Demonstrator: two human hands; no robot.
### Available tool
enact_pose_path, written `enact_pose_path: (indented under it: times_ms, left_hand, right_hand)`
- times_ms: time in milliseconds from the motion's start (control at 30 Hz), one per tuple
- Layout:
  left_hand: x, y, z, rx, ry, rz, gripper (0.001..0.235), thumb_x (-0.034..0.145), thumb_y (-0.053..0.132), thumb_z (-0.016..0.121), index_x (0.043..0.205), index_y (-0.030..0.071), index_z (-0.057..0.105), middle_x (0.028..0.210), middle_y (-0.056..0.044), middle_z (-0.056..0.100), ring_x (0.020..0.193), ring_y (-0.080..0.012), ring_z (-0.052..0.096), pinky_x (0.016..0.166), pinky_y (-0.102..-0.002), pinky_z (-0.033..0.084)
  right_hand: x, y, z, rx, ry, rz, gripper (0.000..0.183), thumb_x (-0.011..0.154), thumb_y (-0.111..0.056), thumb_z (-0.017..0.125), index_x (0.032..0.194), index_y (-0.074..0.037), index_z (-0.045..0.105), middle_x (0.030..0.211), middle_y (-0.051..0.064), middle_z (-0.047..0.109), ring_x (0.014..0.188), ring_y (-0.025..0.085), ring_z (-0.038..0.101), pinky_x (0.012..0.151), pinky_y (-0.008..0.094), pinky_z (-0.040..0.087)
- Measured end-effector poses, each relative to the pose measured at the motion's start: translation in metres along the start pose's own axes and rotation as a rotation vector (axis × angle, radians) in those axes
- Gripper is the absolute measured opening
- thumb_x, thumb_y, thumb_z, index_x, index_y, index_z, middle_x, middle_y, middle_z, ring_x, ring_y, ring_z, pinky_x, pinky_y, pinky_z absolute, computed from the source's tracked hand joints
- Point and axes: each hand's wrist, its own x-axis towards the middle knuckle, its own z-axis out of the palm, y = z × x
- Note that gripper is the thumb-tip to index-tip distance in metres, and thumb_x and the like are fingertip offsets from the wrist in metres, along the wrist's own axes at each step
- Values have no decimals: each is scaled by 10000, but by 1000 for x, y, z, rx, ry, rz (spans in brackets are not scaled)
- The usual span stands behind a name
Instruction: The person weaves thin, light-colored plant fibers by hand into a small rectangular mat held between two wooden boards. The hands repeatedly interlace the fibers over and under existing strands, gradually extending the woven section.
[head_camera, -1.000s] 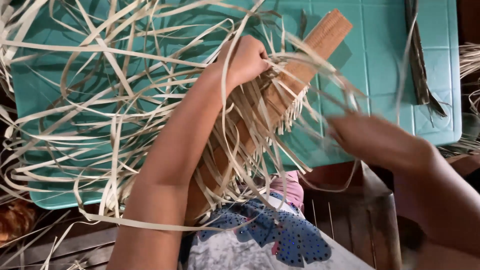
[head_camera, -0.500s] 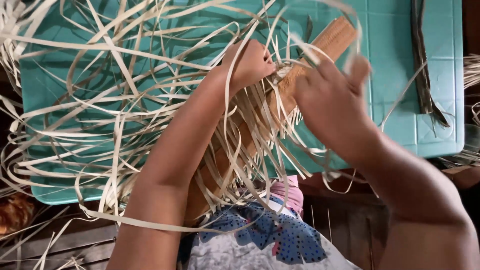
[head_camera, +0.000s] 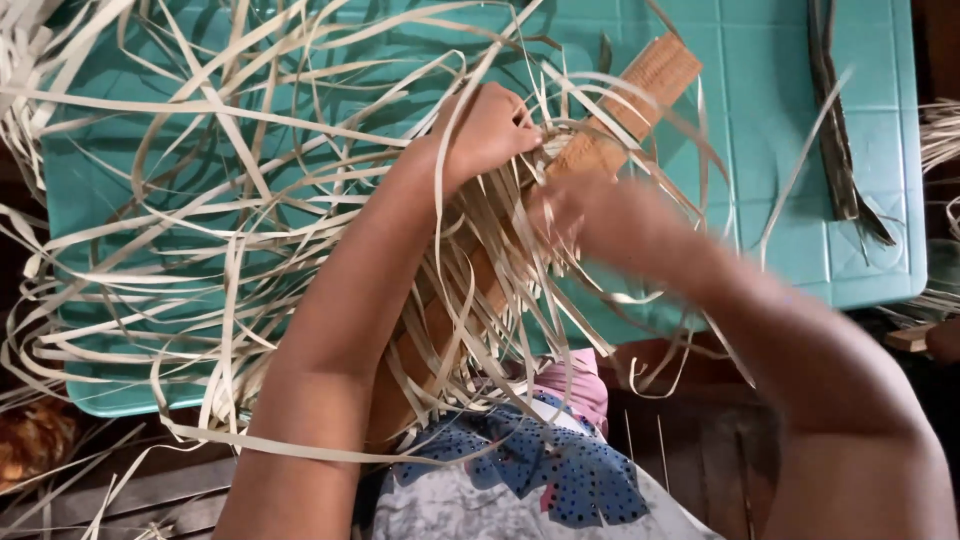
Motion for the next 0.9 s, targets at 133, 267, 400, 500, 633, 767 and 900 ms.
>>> enact_pose_path:
  times_ms: [133,267,400,500,633,767,900]
  left_hand:
    - [-7,6,-6,44,-9,-10,408,877,297,661,546,186,449,497,38,388,470,-95,333,456,-278,247]
    - [6,-3,4,177,27,7,361,860,321,641,608,117,483,552,-28,428,514,-170,373,469,-339,269]
    - [9,-6,5,167,-9,-53,431,899,347,650,611,113,430,577,-15,440,533,-170,433,503,-331,304]
    - [16,-15,10,192,45,26,491,818,376,644,547,162,295,513,17,314,498,-139,303,470,-337,245]
    - [0,-1,-3,138,-24,-32,449,880,397,636,602,143,391,557,-9,386,512,-150,383,491,-328,298]
    - [-3,2,-6,-40,-45,-78,384,878,340,674,578,169,506,500,0,392,449,-114,329,453,-329,226]
    - [5,-2,-6,60,-26,-1,561,866,315,696,552,156,259,529,1,258,514,-137,227,476,-328,193]
  right_hand:
    - [23,59,34,1260,-747,457,256,1002,-278,469,1081,-78,608,1004,93,625,791,180,618,692,277,543]
    - [67,100,1,1564,-828,890,429,998,-410,320,1214,-189,618,640,-2,358,562,153,308,599,334,310]
    - [68,106,81,1465,-716,942,224,901,-157,323,839,-164,538,671,-10,460,627,122,427,653,302,371]
    - [62,103,87,974,-749,612,169,862,-214,398,912,-204,559,806,-46,499,775,122,453,747,309,370]
    - [57,95,87,-126,-670,-125,306,775,-329,573,1076,-293,613,1107,-124,590,1109,121,509,958,325,368]
    - [74,75,-26,1132,-1201,650,272,997,-223,397,1032,-101,637,737,84,585,640,221,546,569,354,427]
    - [3,11,-39,1284,-1001,413,595,955,-346,352,1487,-164,156,1532,130,181,1283,346,351,1031,506,327]
